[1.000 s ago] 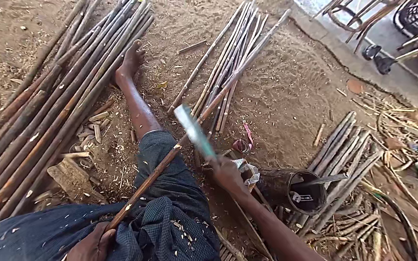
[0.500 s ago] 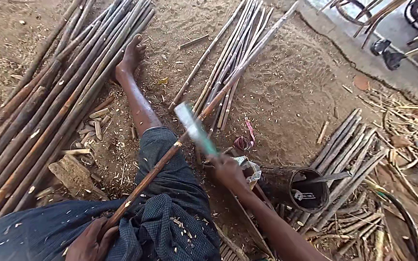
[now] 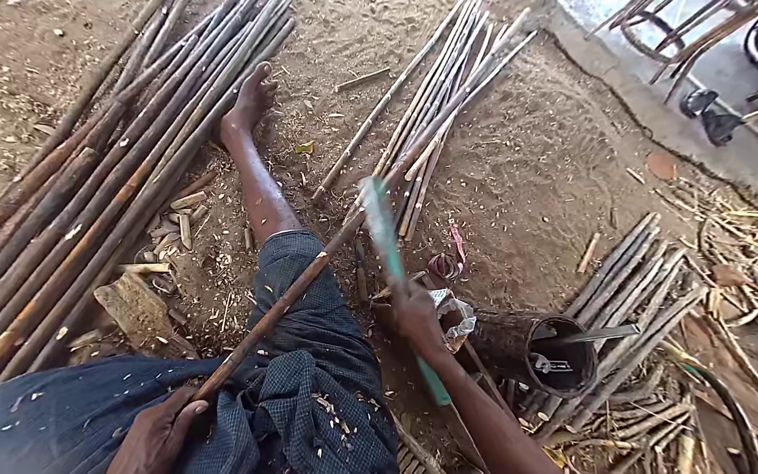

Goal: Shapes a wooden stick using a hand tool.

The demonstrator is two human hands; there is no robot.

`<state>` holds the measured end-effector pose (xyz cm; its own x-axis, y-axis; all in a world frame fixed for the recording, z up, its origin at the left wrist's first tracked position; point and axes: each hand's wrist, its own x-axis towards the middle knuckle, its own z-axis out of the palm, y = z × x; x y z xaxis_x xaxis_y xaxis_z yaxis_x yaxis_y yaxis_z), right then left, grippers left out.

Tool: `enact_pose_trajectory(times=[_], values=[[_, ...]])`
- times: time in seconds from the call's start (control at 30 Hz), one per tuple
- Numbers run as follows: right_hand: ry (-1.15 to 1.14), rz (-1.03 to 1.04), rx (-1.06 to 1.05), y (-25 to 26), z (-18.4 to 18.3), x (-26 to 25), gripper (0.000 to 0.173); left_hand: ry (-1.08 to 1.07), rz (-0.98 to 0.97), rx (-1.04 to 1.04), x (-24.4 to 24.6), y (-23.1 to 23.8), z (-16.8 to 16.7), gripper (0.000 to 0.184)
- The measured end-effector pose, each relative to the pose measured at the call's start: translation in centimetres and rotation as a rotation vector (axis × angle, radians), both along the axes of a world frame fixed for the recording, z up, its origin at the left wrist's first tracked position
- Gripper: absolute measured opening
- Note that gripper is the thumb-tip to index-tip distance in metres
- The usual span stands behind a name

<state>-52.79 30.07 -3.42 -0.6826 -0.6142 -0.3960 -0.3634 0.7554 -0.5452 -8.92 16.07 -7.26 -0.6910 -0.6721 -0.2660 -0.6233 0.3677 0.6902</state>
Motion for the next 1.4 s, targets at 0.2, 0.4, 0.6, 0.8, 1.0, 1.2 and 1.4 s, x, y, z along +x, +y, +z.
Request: enact_pose_trajectory(times=[0.2, 0.4, 0.6, 0.8, 1.0, 1.2, 1.4], values=[[0.001, -0.062, -0.032, 0.0, 0.1, -0.7, 0.064, 0.029, -0.038, 0.05, 0.0, -0.9, -0.7, 0.071], [-0.035, -0.028, -0.004, -0.4, 0.6, -0.7, 0.054, 0.049, -0.044, 0.135, 0.6, -2.0, -1.0, 0.07], [0.009, 0.23, 0.108, 0.2, 0.0, 1.0, 0.055, 0.002, -0.038, 0.123, 0.6, -2.0, -1.2, 0.078], [0.03, 0.299, 0.092, 0.1, -0.6, 2.1, 0.054, 0.029, -0.028, 0.191, 0.7, -2.3, -1.6, 0.073], [-0.025, 0.089, 0.063, -0.4, 0.0, 1.0, 0.059, -0.012, -0.046, 0.315, 0.6, -2.9, -1.2, 0.073], [-0.068, -0.101, -0.028, -0.4, -1.1, 0.2, 0.064, -0.037, 0.002, 0.349, 0.3, -2.7, -0.4, 0.072], [-0.032, 0.031, 0.011, 0.7, -0.9, 0.9, 0.062, 0.016, 0.045, 0.44, 0.6, -3.1, -0.3, 0.065]])
